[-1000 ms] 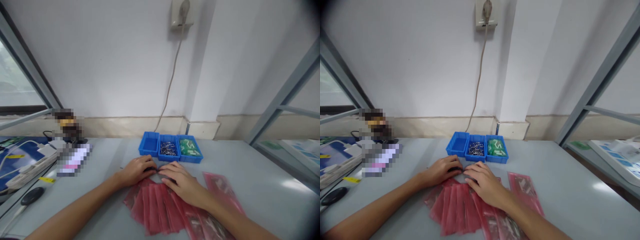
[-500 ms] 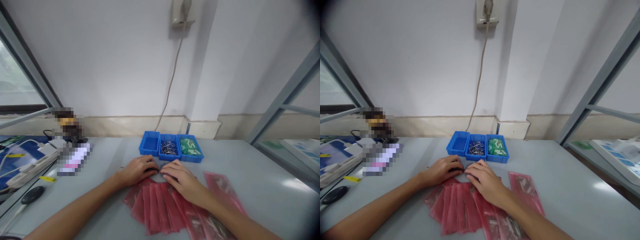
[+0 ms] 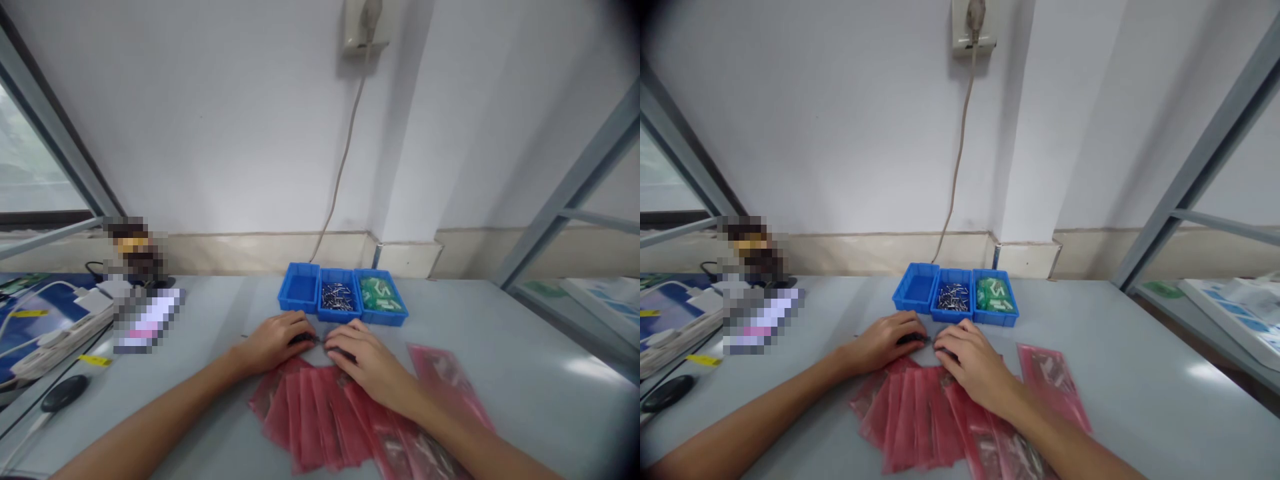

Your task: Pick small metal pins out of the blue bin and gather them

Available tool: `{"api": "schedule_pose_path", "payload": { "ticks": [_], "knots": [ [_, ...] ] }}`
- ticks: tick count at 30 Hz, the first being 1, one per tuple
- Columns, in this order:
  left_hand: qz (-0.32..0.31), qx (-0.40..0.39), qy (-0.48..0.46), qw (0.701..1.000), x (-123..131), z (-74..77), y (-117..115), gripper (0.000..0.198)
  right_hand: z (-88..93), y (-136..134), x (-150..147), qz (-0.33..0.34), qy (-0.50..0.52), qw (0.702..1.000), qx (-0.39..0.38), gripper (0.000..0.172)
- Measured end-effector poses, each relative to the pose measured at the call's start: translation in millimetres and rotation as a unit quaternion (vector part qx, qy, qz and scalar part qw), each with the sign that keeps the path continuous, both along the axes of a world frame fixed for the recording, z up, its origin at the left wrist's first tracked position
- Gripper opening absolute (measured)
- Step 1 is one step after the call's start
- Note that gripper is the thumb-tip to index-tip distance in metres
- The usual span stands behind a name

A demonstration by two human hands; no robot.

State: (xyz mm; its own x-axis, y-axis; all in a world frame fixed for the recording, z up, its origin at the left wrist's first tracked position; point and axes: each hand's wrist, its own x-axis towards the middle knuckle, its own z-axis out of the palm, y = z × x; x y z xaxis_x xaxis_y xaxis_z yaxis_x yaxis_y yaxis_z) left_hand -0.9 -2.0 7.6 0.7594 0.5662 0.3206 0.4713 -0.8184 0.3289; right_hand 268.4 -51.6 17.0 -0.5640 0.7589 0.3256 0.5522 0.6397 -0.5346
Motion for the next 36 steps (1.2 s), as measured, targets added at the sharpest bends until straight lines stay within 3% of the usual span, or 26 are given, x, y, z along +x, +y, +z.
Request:
{"api": "schedule_pose_path", "payload": {
  "ticks": [17, 22, 30, 36],
  "knots": [
    [0.007, 0.012, 0.012, 1.000, -0.7, 0.6, 0.2, 0.020, -2.5, 0.7, 4.6, -0.034, -0.030, 0.999, 0.008, 0.024],
    [0.007, 0.014, 0.007, 1.000, -0.4, 0.3, 0.8, 0.021, -0.1, -0.3, 4.6, -0.043, -0.039, 0.998, -0.001, 0.016],
    [0.007, 0.009, 0.005, 1.000, -2.4, -1.6, 1.5, 0.018, 2.1, -1.8, 6.3, -0.069, 0.034, 0.997, -0.023, 0.014],
    [0.001, 0.007, 0.002, 1.000, -2.4, 0.0, 1.8, 0.018, 6.3, 1.4, 7.1, -0.111, 0.166, 0.974, -0.109, 0.016]
  ]
}}
